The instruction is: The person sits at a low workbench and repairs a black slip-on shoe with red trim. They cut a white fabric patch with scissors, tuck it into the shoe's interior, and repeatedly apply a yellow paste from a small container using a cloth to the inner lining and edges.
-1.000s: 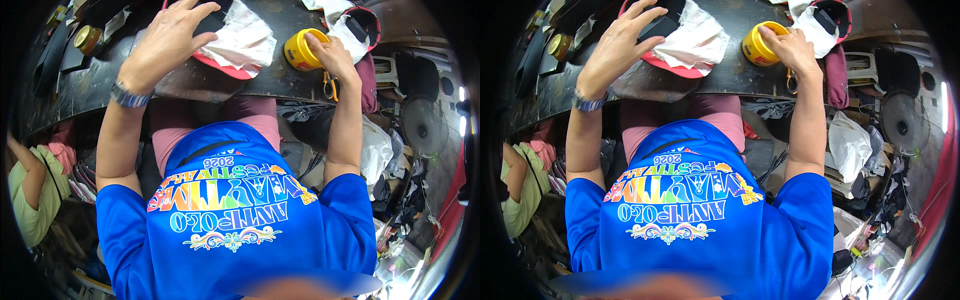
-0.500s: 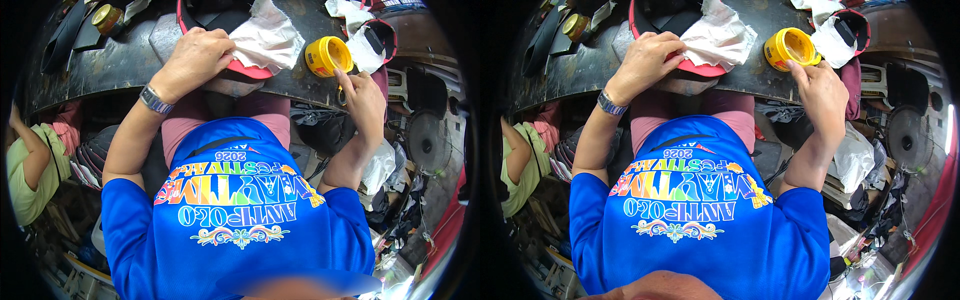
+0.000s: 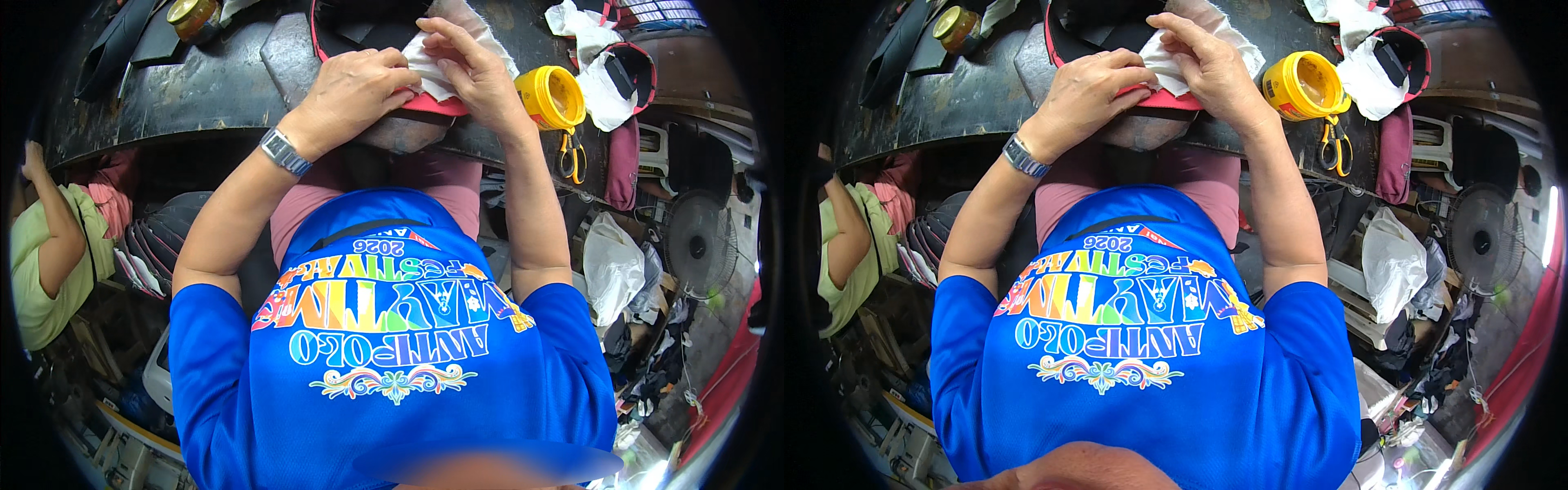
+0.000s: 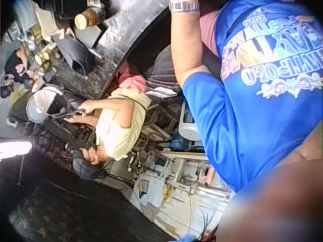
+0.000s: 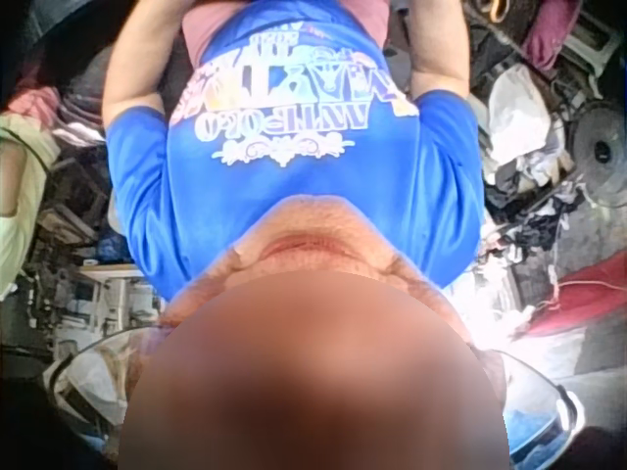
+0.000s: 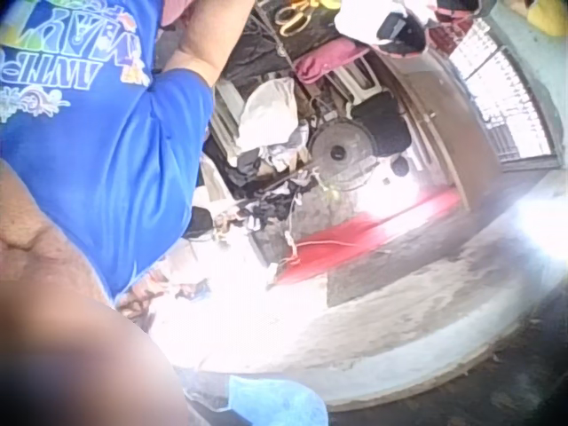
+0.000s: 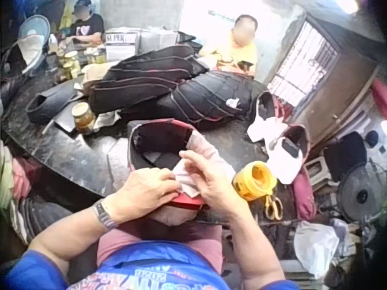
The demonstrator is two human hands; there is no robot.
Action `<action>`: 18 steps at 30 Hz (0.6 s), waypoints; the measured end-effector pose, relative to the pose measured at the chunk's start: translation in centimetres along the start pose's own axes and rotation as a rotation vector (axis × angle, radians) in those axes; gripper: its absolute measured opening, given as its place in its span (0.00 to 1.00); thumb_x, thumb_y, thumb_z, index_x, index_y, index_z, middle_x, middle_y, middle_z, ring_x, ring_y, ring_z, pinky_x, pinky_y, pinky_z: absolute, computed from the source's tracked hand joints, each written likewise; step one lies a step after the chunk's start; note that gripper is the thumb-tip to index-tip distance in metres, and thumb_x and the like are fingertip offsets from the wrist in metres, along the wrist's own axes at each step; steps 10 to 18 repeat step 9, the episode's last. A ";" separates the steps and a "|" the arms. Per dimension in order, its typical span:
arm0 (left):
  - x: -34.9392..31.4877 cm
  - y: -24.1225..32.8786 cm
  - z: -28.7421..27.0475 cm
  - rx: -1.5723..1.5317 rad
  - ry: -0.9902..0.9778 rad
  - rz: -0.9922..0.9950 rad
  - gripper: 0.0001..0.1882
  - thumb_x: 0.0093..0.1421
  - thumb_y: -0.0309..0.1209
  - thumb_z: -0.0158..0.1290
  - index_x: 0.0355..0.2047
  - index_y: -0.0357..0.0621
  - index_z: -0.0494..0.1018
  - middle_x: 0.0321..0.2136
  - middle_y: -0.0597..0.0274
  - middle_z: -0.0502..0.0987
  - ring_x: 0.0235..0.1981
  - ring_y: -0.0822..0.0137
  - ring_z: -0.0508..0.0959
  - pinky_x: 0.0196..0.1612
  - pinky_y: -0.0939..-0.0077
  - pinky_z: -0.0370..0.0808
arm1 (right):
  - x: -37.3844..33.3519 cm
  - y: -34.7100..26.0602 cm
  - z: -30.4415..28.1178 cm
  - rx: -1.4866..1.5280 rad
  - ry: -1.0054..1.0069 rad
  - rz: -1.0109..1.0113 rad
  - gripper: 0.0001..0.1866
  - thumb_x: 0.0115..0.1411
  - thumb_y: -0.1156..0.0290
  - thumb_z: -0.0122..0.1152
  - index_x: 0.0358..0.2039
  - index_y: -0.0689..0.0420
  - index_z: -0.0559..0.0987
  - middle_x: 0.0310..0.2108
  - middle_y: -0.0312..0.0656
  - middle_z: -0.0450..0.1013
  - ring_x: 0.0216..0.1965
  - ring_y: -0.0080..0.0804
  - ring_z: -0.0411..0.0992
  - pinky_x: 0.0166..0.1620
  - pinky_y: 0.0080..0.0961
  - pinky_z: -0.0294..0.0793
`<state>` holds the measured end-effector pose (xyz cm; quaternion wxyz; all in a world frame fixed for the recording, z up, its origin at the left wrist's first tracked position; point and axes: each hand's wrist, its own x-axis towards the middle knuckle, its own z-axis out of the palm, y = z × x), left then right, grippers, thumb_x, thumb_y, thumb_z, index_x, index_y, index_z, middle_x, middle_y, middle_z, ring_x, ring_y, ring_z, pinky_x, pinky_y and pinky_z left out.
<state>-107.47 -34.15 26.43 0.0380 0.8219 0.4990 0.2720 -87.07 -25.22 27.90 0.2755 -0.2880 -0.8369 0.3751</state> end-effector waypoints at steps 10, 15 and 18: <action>-1.9 -2.3 -1.9 -0.129 0.091 0.202 0.07 0.61 0.28 0.60 0.40 0.45 0.78 0.46 0.63 0.79 0.51 0.57 0.76 0.55 0.63 0.70 | -0.1 0.3 -1.1 0.061 -0.139 0.129 0.27 0.70 0.77 0.57 0.68 0.44 0.71 0.51 0.42 0.78 0.51 0.27 0.77 0.57 0.24 0.76; -1.9 -2.3 -1.9 -0.129 0.091 0.202 0.07 0.61 0.28 0.60 0.40 0.45 0.78 0.46 0.63 0.79 0.51 0.57 0.76 0.55 0.63 0.70 | -0.1 0.3 -1.1 0.061 -0.139 0.129 0.27 0.70 0.77 0.57 0.68 0.44 0.71 0.51 0.42 0.78 0.51 0.27 0.77 0.57 0.24 0.76; -1.9 -2.3 -1.9 -0.129 0.091 0.202 0.07 0.61 0.28 0.60 0.40 0.45 0.78 0.46 0.63 0.79 0.51 0.57 0.76 0.55 0.63 0.70 | -0.1 0.3 -1.1 0.061 -0.139 0.129 0.27 0.70 0.77 0.57 0.68 0.44 0.71 0.51 0.42 0.78 0.51 0.27 0.77 0.57 0.24 0.76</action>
